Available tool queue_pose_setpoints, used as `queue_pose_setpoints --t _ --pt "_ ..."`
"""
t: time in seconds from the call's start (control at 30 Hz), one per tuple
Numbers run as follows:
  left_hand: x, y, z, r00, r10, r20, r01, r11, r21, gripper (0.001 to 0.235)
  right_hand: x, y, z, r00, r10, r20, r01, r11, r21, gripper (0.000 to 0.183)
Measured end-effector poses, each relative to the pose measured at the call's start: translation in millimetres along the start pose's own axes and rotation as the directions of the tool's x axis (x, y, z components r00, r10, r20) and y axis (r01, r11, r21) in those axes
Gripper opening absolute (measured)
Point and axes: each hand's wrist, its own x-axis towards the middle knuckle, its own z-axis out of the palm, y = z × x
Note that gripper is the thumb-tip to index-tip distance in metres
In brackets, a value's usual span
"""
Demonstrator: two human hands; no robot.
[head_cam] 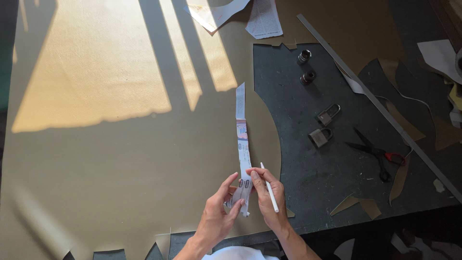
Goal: The person places a white paper template on a large sheet of beige material, secures it with small weights, and uses scissors to cut around the template. After cutting, the person removes the template and scrap pieces, then uses a ruler and pencil to mark a straight line on the remaining material.
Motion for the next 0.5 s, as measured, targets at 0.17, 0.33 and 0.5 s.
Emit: queue_pose_setpoints --t 0.17,0.33,0.5 --pt "-5.9 31.6 -38.7 0.971 -0.040 0.237 0.003 0.988 0.154 0.045 2.6 -15.8 -15.8 0.993 -0.095 -0.069 0.052 0.882 -0.469 0.031" --pt "-7.2 95.8 -72.9 0.736 -0.240 0.633 -0.318 0.703 0.636 0.046 18.3 -34.5 -9.4 0.765 -0.487 0.422 0.608 0.763 -0.220 0.047" --pt "35.9 161.4 -103.8 0.717 -0.285 0.636 -0.447 0.512 0.734 0.038 22.2 -28.9 9.4 0.703 -0.146 0.696 0.101 0.989 0.106 0.062"
